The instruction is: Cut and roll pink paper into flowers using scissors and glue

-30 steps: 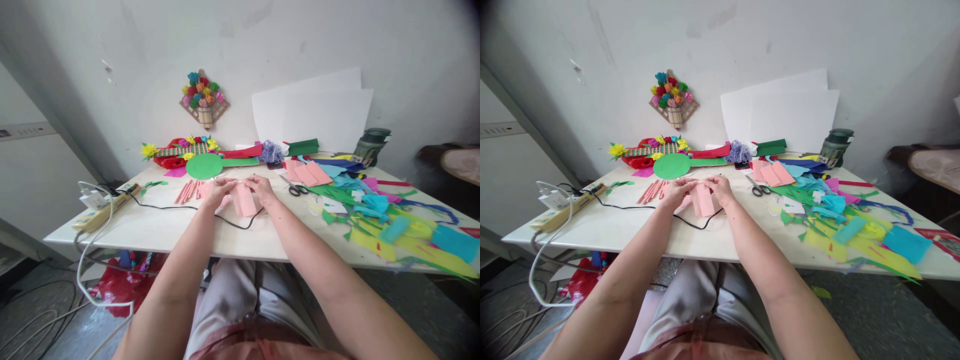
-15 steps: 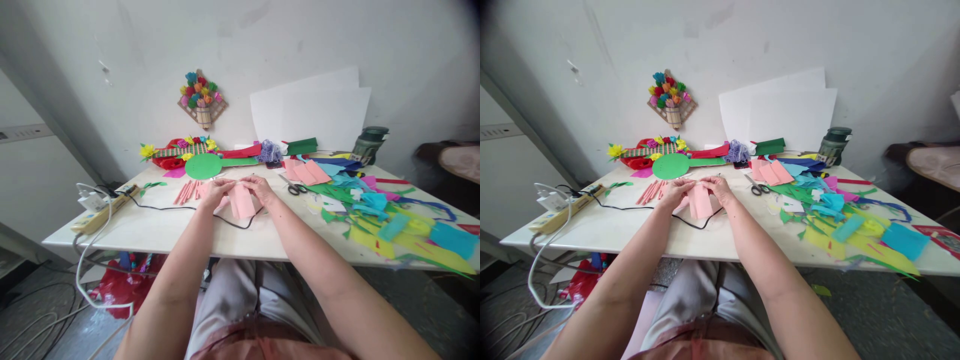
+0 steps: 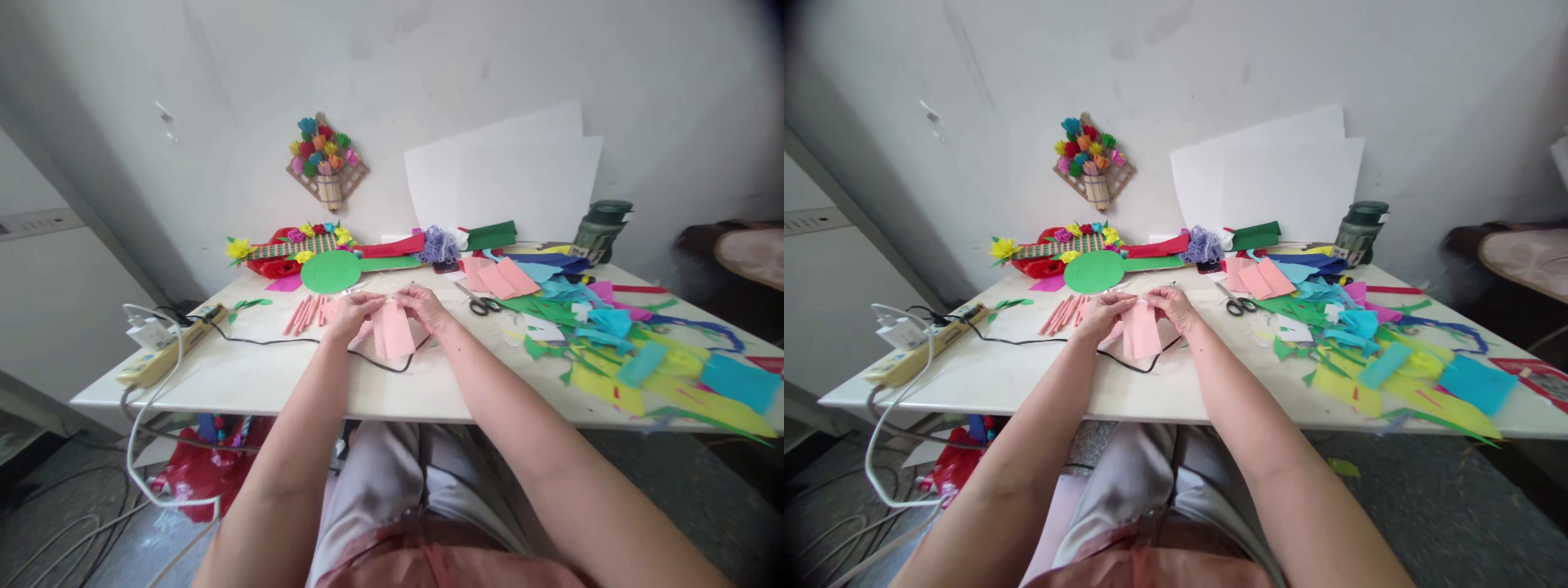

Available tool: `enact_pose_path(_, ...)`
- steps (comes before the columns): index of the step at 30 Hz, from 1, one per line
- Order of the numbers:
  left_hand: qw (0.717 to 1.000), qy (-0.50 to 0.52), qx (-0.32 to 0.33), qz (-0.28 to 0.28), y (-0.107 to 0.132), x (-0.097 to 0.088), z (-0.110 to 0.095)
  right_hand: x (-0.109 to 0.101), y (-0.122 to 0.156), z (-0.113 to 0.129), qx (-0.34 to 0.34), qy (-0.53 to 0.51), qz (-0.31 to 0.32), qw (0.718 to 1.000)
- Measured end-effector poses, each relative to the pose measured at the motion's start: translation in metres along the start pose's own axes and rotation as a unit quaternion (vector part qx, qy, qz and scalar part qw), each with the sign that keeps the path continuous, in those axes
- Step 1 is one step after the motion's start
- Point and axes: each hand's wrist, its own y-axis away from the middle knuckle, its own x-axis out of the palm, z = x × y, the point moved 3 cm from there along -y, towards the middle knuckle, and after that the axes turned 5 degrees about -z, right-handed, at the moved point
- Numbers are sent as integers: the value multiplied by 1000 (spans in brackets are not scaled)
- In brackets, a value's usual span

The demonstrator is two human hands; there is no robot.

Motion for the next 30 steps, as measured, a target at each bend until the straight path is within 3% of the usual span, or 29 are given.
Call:
enact_pose_path(11, 1000, 6, 10, 8, -2, -1, 2, 0, 1, 2, -16, 28, -41, 999)
enact_pose_path(17, 996, 58, -15, 72, 0, 4, 2, -1, -1, 2, -26, 4, -65, 998)
enact_pose_path(22, 998, 44, 9, 44, 0, 3, 0, 2, 0, 2, -30, 5, -66, 997)
enact_pose_path(30, 998, 57, -8, 38, 1, 3, -2, 3, 1, 2, -38, 18, -71, 997)
